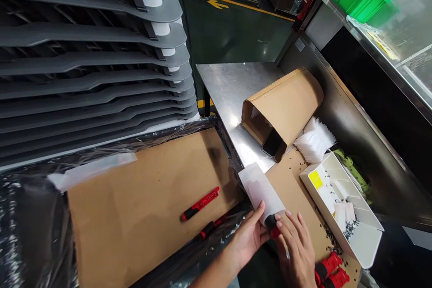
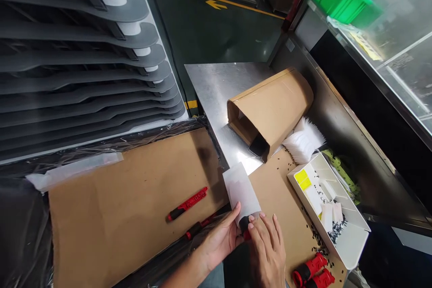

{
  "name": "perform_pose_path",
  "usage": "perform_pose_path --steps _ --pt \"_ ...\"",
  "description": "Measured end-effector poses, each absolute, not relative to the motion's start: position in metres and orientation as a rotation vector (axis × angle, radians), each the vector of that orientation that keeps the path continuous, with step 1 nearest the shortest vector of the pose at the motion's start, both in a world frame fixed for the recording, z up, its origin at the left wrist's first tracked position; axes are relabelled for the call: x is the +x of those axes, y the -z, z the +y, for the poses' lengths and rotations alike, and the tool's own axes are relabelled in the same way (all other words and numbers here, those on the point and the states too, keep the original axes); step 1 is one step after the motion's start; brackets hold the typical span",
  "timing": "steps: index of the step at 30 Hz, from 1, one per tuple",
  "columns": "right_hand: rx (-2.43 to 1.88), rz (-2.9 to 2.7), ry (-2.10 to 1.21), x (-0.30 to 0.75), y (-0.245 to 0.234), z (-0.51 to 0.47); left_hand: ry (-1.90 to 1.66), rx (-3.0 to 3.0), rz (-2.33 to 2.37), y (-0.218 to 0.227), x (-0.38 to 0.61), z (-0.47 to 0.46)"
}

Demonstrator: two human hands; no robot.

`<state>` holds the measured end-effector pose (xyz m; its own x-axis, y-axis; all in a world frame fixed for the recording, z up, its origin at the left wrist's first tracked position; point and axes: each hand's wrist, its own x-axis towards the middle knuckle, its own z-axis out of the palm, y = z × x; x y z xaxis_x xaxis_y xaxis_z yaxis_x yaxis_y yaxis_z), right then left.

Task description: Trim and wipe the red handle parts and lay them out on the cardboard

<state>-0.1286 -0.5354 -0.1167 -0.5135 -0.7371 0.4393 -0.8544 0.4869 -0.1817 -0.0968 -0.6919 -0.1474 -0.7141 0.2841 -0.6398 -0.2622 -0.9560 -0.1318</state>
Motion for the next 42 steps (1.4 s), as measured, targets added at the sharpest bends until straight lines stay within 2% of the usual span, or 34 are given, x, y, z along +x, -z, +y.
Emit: perform_pose_path --steps 8,13,18,23,29,42 --pt "0.792 -2.981 -0.876 -0.151 0.09 -0.56 -2.511 -1.079 -0.134 0.143 -0.092 -0.706" --pt "0.82 -3.104 -0.905 -0.164 0.099 -0.582 -2.508 -1.077 -0.141 0.142 -0.087 -0.71" --pt "1.023 -3.126 -0.863 -0.164 0.092 -0.592 -2.501 -0.932 -0.185 0.141 -0.075 -0.719" --pt "1.233 -3.144 -0.914 -0.158 0.072 -0.603 -2.541 -0.673 -0.404 0.159 -0.061 -0.72" --pt "1.181 -3.156 -0.769 -0.151 0.062 -0.609 -2.517 -0.668 -0.489 0.175 -0.057 -0.72" --pt "1.139 -3.047 -1.135 -0.136 0.077 -0.618 -2.594 -0.9 -0.4 0.151 -0.055 -0.744"
